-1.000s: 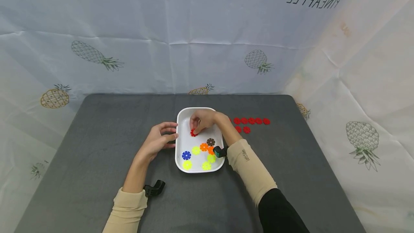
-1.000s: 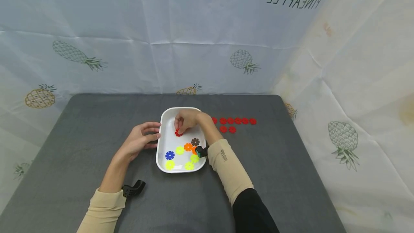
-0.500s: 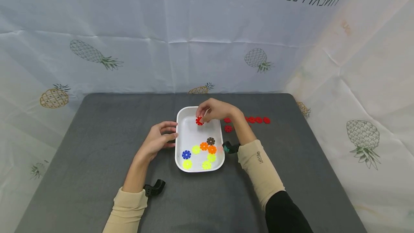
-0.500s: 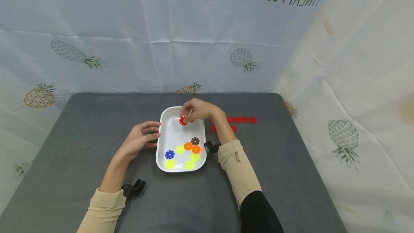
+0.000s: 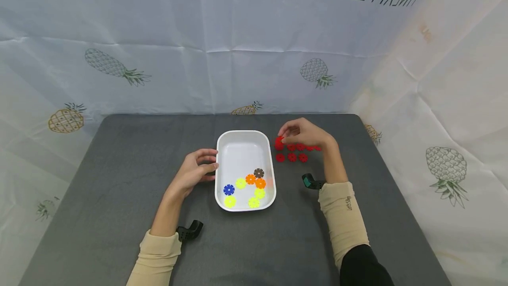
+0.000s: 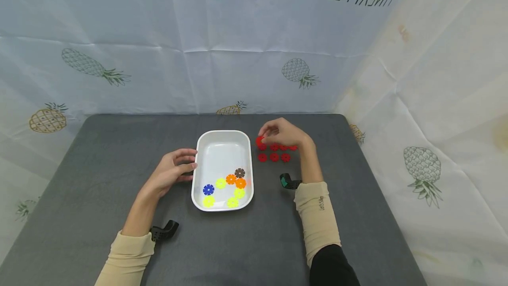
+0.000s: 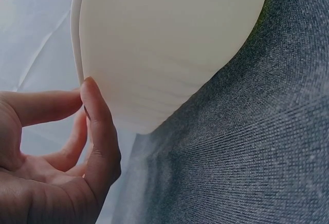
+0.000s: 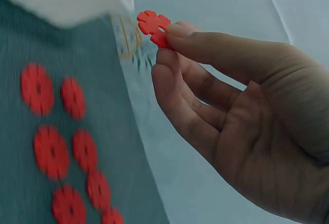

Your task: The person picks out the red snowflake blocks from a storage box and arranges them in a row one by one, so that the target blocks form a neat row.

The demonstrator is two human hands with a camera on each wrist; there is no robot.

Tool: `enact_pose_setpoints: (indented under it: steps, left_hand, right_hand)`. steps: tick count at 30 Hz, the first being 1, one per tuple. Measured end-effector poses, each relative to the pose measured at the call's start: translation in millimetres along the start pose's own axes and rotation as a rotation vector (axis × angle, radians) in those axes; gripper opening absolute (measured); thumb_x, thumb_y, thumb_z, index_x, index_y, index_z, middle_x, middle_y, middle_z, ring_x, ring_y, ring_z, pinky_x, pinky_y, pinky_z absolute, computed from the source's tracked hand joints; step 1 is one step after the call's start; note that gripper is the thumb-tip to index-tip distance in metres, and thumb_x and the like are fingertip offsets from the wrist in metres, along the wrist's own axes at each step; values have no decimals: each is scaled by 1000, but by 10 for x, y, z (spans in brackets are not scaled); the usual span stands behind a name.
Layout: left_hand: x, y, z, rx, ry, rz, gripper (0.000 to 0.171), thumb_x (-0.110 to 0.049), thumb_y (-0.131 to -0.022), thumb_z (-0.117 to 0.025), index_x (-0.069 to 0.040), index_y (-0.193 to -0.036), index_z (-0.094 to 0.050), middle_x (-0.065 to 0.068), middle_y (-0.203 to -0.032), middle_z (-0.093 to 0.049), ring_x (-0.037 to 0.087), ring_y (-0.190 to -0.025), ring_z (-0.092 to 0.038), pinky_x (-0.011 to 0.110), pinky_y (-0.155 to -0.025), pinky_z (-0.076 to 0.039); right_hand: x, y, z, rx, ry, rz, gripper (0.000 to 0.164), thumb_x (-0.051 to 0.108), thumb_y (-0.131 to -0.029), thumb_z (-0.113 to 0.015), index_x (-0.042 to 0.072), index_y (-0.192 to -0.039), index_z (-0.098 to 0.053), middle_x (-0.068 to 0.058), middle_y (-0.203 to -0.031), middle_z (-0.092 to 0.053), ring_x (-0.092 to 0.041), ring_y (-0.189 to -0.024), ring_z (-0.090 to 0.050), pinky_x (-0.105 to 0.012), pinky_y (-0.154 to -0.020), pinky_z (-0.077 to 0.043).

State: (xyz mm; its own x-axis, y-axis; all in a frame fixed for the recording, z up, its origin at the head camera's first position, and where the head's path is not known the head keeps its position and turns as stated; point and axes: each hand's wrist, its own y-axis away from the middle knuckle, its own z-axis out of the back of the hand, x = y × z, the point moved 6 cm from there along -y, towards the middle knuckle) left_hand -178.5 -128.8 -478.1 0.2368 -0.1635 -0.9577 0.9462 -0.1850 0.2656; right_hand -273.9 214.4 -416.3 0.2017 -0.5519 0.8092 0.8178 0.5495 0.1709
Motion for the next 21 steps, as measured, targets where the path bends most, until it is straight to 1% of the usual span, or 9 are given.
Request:
enact_pose_setpoints:
  steps: [3, 4, 6, 9, 11, 16, 18, 21]
  left_hand:
    - [0, 2, 6, 2, -4, -6, 51, -8, -102, -71, -3, -150, -56, 24, -136, -62, 17, -99, -70, 29, -77, -68]
    - [2, 1, 6, 2, -3, -6, 51, -8, -102, -71, -3, -151, -56, 24, -136, -62, 17, -99, -70, 29, -77, -68]
    - [11, 3, 9, 1, -3, -3, 51, -8, -102, -71, -3, -150, -56, 24, -136, -62, 17, -99, -70, 29, -77, -68]
    - [16, 5, 7, 3, -3, -2, 51, -9, -102, -71, -3, -151, -56, 23, -135, -62, 18, -100, -70, 29, -78, -68]
    - [17, 10, 10, 3, -4, -2, 51, -8, -102, -71, -3, -150, -56, 23, -135, -62, 18, -100, -71, 29, -78, -68]
    - [12, 13, 11, 4, -4, -6, 51, -8, -102, -71, -3, -150, -56, 23, -134, -62, 19, -100, -71, 29, -78, -68]
    - [9, 12, 8, 4, -3, -9, 51, -8, -102, -71, -3, -150, -56, 23, -134, -62, 19, -100, -71, 29, -78, -68]
    - [9, 15, 6, 6, -3, -9, 51, -8, -102, -71, -3, -150, -56, 23, -134, -62, 18, -100, -70, 29, -77, -68]
  right_hand:
    - [-189, 154, 124, -40, 14, -42, 22, 11, -101, -76, 2, -120, -75, -15, -108, -74, -25, -92, -69, -42, -86, -62]
    - [-247, 200, 157, -47, 23, -51, 22, 12, -101, -76, 2, -121, -75, -16, -109, -75, -20, -92, -68, -38, -83, -61]
    - [-356, 293, 216, -55, 26, -75, 24, 12, -102, -76, 0, -122, -74, -19, -111, -74, -16, -90, -66, -34, -79, -58]
    - [-510, 415, 277, -62, 44, -112, 26, 14, -103, -75, -1, -124, -74, -21, -113, -75, -14, -89, -66, -31, -76, -56]
    - [-608, 488, 304, -68, 61, -138, 26, 14, -103, -74, -2, -124, -73, -20, -114, -75, -13, -90, -67, -30, -78, -56]
    - [-784, 640, 318, -64, 90, -176, 24, 11, -103, -74, -3, -123, -73, -20, -108, -73, -15, -90, -65, -31, -82, -57]
    - [-832, 681, 308, -56, 85, -186, 24, 8, -103, -73, -4, -123, -73, -21, -106, -73, -16, -88, -64, -32, -81, -57]
    - [-900, 720, 280, -50, 63, -209, 24, 4, -102, -72, -6, -123, -72, -24, -106, -73, -18, -88, -66, -33, -81, -59]
